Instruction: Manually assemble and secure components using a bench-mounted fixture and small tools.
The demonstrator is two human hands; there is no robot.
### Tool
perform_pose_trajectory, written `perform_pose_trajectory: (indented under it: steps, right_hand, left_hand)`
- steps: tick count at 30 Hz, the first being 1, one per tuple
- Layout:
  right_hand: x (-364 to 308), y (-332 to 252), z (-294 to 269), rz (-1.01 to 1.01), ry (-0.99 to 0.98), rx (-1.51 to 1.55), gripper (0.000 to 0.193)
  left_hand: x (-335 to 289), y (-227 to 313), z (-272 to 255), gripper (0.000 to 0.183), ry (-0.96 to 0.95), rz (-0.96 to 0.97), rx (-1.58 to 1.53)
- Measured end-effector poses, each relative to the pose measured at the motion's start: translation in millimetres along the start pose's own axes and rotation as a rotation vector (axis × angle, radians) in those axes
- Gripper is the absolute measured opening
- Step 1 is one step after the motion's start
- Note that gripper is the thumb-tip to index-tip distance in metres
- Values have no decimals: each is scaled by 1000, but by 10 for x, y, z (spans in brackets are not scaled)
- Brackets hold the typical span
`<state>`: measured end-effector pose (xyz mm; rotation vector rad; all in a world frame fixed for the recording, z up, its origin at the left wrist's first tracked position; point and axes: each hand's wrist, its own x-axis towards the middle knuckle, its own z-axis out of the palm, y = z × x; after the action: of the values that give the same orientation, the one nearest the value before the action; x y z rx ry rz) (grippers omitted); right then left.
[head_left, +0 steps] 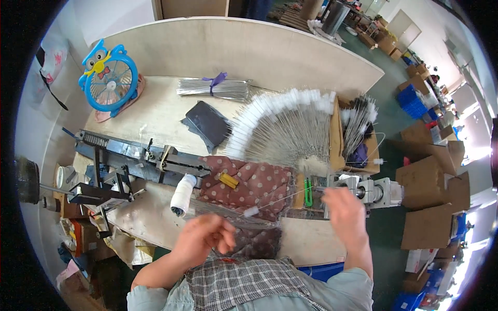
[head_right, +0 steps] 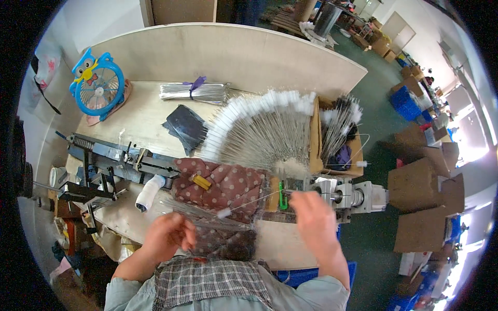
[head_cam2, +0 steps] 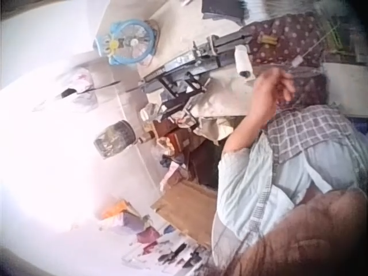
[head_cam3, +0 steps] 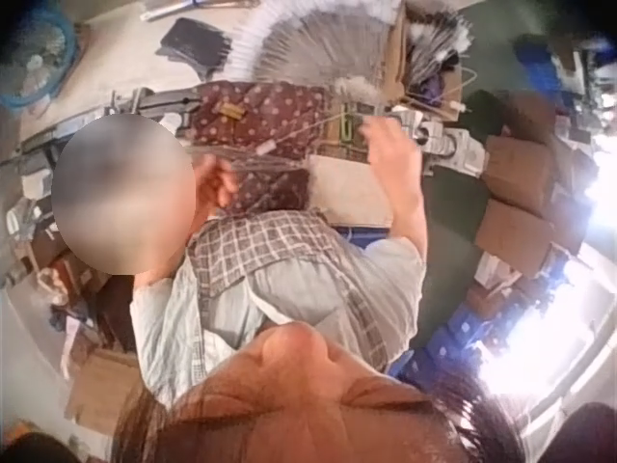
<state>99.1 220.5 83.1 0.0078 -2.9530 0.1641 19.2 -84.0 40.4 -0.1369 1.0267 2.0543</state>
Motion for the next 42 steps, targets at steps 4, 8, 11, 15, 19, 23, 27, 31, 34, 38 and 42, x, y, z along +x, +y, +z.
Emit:
perform_pose_trajectory:
  steps: [4,8,11,15,19,23,27,31,34,38,42]
  right_hand:
    - [173,148,-195,145,295,162,20]
    - [402,69,2,128,223,366,20]
    - [451,90,130,100,214,426,18]
    - [447,216,273,58,295,251,16]
    - [503,272,366,91,12,391,13]
    - [543,310,175,-5,-56,500,13]
    - [949,-199,265,-335,35,530,10]
    - [1256,-651,609,-405,82,611,9]
    - [1355,-919,785,-393,77,604,10]
    - [1390,-1084,800,-371,109,510,9]
    - [1411,-1157,781,-351,64,446,8]
  left_hand:
    - [476,-90,459,24,-381,35,536]
    - [1206,-505,810,18,-179,683,1219]
    - [1470,-587,823,13,-99,827,1429]
    - [1610,-319,904,9,-124,1025,1753]
    - [1928,-229,758,7,-52,1065,2055]
    - [1317,-196,604,17,-31,1233,1683]
    - [534,-129,102,17,34,919,1400]
    - [206,-66,-178,14,339,411,1126]
    - [173,19,-289,26,497,299,478]
    - [234,179,-381,49,378,236,26]
    - [542,15,-192,40,411,269,138]
